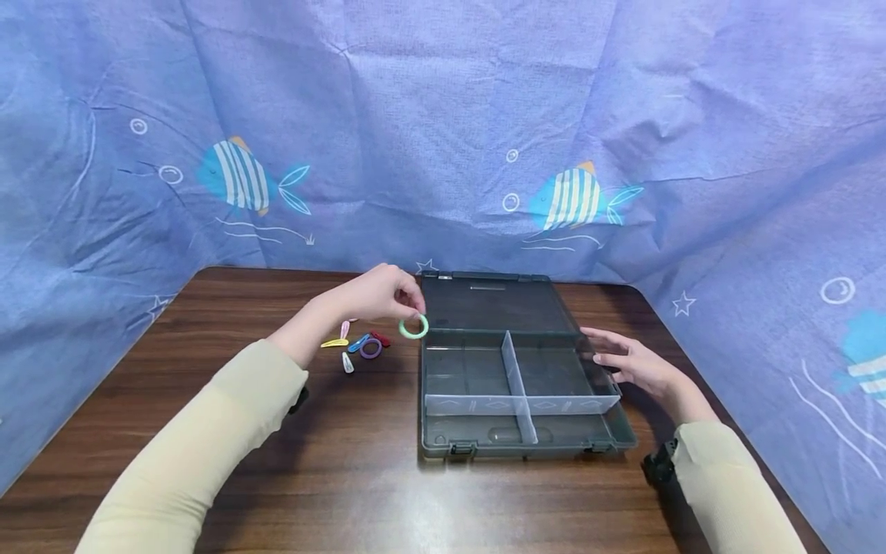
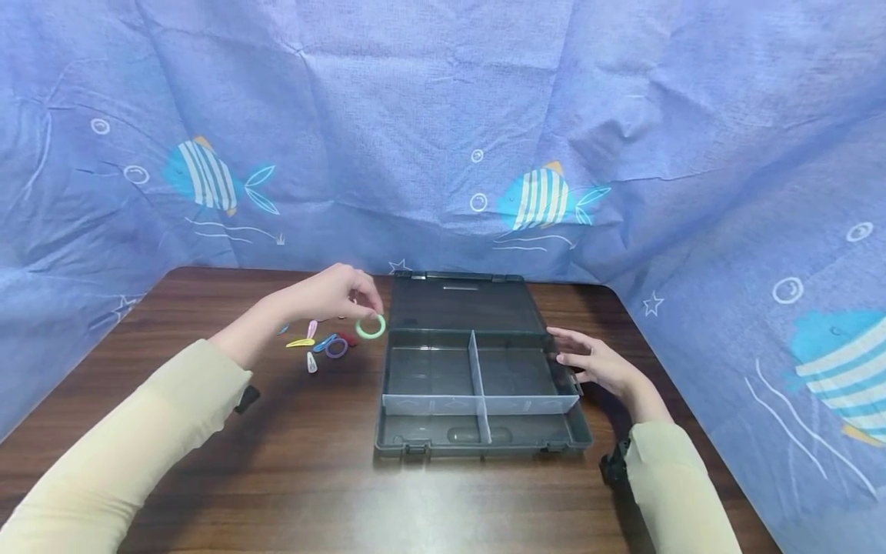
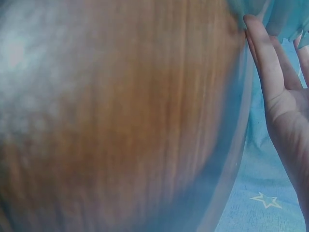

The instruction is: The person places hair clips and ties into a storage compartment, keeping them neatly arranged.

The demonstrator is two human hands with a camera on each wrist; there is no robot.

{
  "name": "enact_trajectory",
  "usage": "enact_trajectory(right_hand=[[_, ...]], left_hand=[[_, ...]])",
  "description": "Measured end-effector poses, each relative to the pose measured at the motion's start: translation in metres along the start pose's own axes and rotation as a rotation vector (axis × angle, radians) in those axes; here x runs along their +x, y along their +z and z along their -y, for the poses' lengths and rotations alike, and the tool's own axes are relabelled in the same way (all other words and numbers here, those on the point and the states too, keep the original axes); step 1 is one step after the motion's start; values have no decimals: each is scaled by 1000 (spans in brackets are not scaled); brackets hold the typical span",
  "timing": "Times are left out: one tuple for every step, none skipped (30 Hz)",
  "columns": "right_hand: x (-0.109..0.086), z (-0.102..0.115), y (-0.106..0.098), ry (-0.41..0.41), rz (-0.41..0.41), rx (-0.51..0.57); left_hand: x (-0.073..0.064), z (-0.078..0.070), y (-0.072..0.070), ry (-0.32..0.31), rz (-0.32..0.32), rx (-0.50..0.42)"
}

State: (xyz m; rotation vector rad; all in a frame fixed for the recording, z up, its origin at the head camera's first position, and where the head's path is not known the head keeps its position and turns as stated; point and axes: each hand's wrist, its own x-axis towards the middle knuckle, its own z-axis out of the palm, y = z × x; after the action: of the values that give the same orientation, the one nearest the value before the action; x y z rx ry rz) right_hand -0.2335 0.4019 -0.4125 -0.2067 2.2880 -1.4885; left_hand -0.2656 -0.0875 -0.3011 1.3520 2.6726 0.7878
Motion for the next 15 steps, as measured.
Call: enact_trajectory(right_hand=[[0, 0, 0, 0, 3, 0], [0, -1, 0, -1, 7, 0], [0, -1, -1, -2, 11, 0], [0, -1, -1, -5, 16, -3], [0, -1, -1, -7, 22, -8], [0, -1, -1, -10, 26, -14], [0, -1, -2, -13, 30, -22], [0, -1, -2, -10, 30, -30], [0, 0, -2, -10, 30, -36], [0, 0, -3, -9, 32, -41], [1, 0, -3, -8, 34, -43], [1, 0, -3, -7, 38, -42], [1, 0, -4, -4, 40, -36], [2, 0, -4, -1, 45, -26], [2, 1, -4, 0, 54, -19]], left_hand=[[4, -2, 1, -1, 0, -2], [8, -4, 1, -3, 1, -2], [12, -7, 1, 1, 1, -1], [17, -9, 2, 7, 1, -4], [21, -11, 2, 11, 4, -6], [25, -14, 3, 19, 7, -6], [29, -16, 3, 20, 12, -8], [33, -18, 4, 24, 15, -9], [37, -20, 5, 28, 17, -11], [41, -22, 6, 32, 20, -14], [45, -23, 7, 34, 23, -12], [48, -25, 8, 35, 24, -11], [52, -27, 9, 35, 26, -10], [55, -29, 10, 38, 28, -9], [59, -31, 12, 38, 31, -10]])
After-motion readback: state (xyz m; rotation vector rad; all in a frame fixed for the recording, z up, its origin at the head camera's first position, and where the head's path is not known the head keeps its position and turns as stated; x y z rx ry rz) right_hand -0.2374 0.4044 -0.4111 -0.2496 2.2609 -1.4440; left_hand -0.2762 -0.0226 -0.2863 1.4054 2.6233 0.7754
